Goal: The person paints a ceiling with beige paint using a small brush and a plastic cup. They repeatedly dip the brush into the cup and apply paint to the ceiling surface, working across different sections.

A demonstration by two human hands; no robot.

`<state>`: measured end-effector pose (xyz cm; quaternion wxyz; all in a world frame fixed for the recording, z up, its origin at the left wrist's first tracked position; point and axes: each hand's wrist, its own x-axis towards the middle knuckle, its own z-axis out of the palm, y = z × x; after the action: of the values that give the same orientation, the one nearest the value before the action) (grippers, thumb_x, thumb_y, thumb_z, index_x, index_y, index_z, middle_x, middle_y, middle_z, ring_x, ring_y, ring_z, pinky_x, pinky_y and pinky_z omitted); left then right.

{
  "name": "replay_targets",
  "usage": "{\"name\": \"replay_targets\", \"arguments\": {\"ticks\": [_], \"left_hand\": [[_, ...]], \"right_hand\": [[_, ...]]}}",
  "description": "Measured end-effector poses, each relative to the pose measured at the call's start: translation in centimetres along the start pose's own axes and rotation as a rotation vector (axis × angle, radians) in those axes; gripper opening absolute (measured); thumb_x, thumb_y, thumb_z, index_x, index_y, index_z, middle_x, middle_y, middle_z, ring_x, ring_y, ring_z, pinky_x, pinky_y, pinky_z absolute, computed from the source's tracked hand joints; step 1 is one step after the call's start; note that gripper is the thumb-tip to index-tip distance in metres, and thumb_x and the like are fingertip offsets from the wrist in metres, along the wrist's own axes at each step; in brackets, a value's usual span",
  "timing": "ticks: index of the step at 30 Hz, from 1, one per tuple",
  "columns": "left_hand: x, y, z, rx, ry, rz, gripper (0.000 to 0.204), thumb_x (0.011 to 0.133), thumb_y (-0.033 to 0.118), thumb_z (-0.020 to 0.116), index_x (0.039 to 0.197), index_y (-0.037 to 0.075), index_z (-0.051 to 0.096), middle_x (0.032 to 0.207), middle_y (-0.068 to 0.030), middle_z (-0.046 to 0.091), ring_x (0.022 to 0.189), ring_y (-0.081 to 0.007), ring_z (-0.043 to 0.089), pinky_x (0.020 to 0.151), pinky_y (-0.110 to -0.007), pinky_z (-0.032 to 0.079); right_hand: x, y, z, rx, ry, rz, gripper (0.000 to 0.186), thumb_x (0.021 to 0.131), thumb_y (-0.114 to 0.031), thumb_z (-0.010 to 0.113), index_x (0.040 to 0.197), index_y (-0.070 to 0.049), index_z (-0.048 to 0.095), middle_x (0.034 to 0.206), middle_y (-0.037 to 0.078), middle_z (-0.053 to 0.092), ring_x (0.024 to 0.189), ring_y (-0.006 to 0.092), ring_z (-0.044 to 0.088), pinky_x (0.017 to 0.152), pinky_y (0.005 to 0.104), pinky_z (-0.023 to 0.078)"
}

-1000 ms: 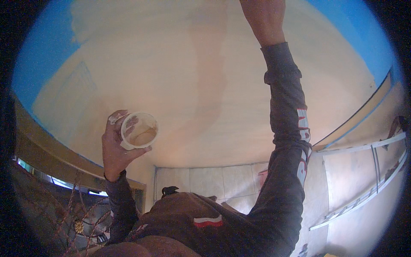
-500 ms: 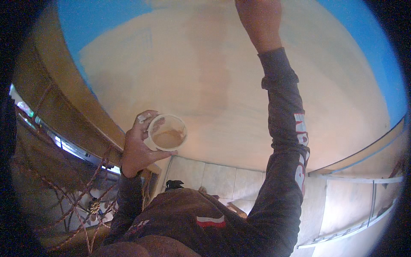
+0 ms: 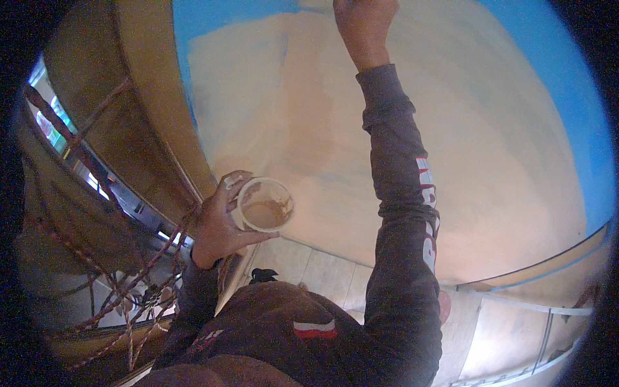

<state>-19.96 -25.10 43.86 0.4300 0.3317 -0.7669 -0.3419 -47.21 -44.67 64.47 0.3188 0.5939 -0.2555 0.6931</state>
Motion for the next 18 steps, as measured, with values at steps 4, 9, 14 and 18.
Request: {"name": "replay_targets", "arguments": {"ticks": [4,9,14,18], "left_hand": [[0.2,-0.7,-0.4,0.017,0.005,0.007,0.098,0.065,0.031,0.1,0.139,0.0,0.044,0.134,-0.0203,0.061,0.126,-0.0327,0.064,0.104,-0.044,0.056],[-0.2,-1.6,-0.3,0.022,0.011,0.019,0.099,0.065,0.031,0.1,0.14,0.001,0.043,0.134,-0.0207,0.061,0.126,-0.0321,0.064,0.104,-0.043,0.056],[-0.8,-1.9,-0.7,0.049,-0.011,0.05,0.099,0.064,0.03,0.1,0.14,0.001,0.043,0.133,-0.0209,0.061,0.126,-0.0313,0.064,0.104,-0.042,0.056],[-1.2,-2.2,-0.7,0.017,0.015,0.044,0.099,0.064,0.03,0.1,0.14,0.001,0.043,0.132,-0.0204,0.063,0.126,-0.0313,0.064,0.104,-0.042,0.055]], "right_hand": [[-1.8,1.2,1.5,0.212,0.001,0.241,0.022,0.1,-0.014,0.07,0.095,0.007,0.073,0.069,0.001,0.064,0.065,0.0061,0.055,0.06,0.0266,0.046],[-3.3,2.0,2.1,0.24,-0.039,0.309,0.024,0.1,-0.017,0.07,0.098,0.007,0.074,0.075,0.002,0.069,0.068,0.0069,0.059,0.062,0.0258,0.047],[-3.9,2.1,1.4,0.146,-0.028,0.292,0.025,0.1,-0.018,0.07,0.099,0.006,0.076,0.074,0.006,0.071,0.068,0.0081,0.06,0.062,0.0258,0.047],[-3.7,1.2,-1.5,0.001,-0.055,0.315,0.027,0.101,-0.02,0.07,0.097,0.006,0.076,0.073,0.006,0.07,0.065,0.0083,0.056,0.059,0.0268,0.044]]}}
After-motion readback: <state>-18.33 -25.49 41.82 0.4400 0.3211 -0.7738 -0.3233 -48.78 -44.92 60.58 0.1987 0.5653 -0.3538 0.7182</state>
